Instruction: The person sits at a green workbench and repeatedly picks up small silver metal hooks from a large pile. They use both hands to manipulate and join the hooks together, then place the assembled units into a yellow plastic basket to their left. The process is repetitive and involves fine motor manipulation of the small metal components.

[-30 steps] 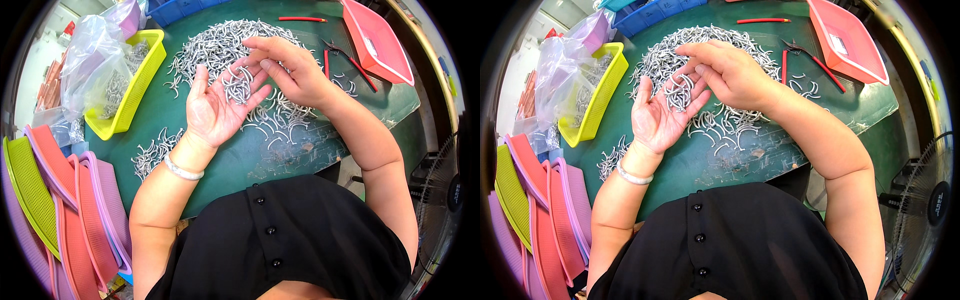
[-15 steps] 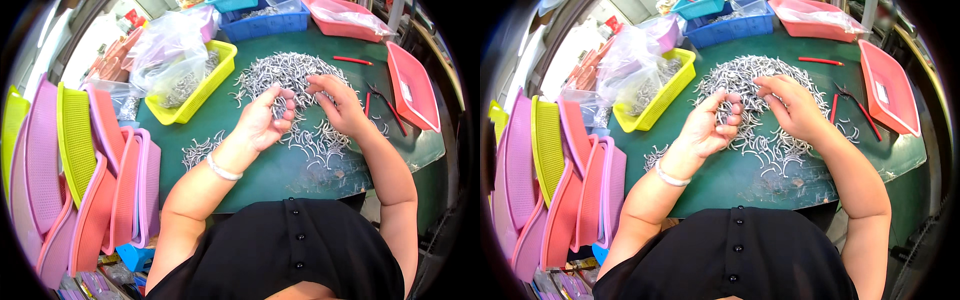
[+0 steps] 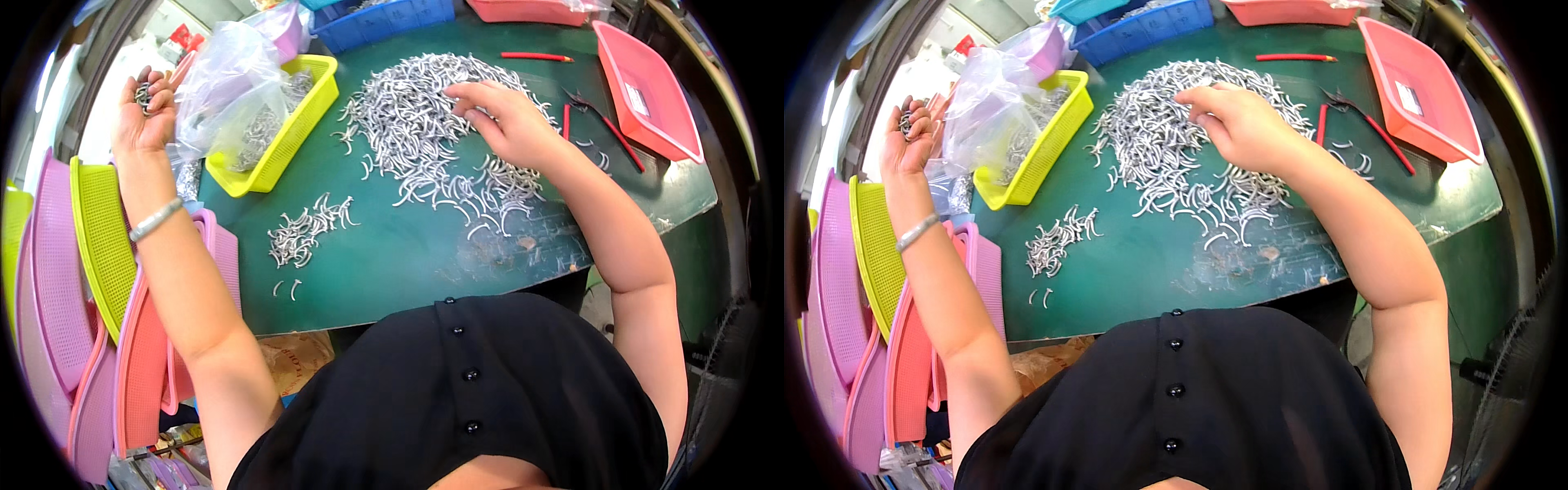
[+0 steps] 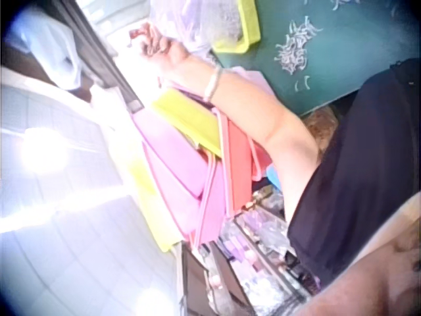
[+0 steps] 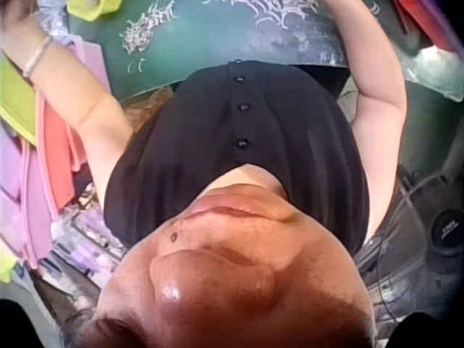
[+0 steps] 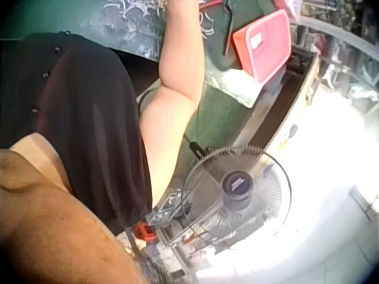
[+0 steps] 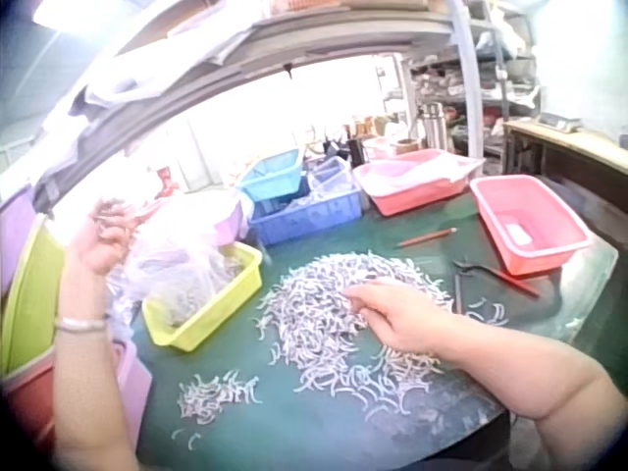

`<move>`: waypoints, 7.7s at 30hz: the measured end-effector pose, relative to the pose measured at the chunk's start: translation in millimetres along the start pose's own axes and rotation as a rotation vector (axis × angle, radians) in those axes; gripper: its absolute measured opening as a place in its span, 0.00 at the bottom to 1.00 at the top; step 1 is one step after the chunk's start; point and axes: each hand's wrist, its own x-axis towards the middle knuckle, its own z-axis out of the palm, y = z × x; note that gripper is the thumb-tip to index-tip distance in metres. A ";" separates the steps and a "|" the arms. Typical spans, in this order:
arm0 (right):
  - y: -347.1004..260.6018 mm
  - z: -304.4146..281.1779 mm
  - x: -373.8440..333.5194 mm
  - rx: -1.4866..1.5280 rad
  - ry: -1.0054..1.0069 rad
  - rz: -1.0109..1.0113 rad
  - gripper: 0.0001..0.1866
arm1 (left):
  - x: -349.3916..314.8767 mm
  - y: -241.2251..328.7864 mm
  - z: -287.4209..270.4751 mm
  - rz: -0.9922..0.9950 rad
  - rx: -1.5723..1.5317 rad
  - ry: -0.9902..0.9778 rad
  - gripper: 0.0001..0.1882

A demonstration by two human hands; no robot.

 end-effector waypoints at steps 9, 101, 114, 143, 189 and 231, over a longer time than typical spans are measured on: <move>6.8 15.4 -4.4 -0.076 -0.110 0.106 0.21 | 20.2 -53.3 17.9 0.458 0.873 0.302 0.18; -2.3 17.1 -5.3 0.390 -0.072 0.401 0.19 | -87.5 -281.0 64.5 -0.401 0.271 -0.200 0.05; -1.0 26.9 -8.9 -0.079 -0.192 0.203 0.21 | -87.8 -281.2 63.8 -0.369 0.279 -0.201 0.06; 1.7 25.8 -9.8 -0.172 -0.205 0.158 0.23 | -82.9 -279.4 59.3 -0.449 0.200 -0.149 0.07; -7.0 15.1 -5.4 -0.041 -0.053 0.039 0.23 | -85.7 -278.2 64.2 -0.445 0.337 -0.121 0.04; -1.5 23.9 -8.5 -0.146 -0.172 0.116 0.22 | -83.1 -277.6 60.8 -0.438 0.189 -0.098 0.06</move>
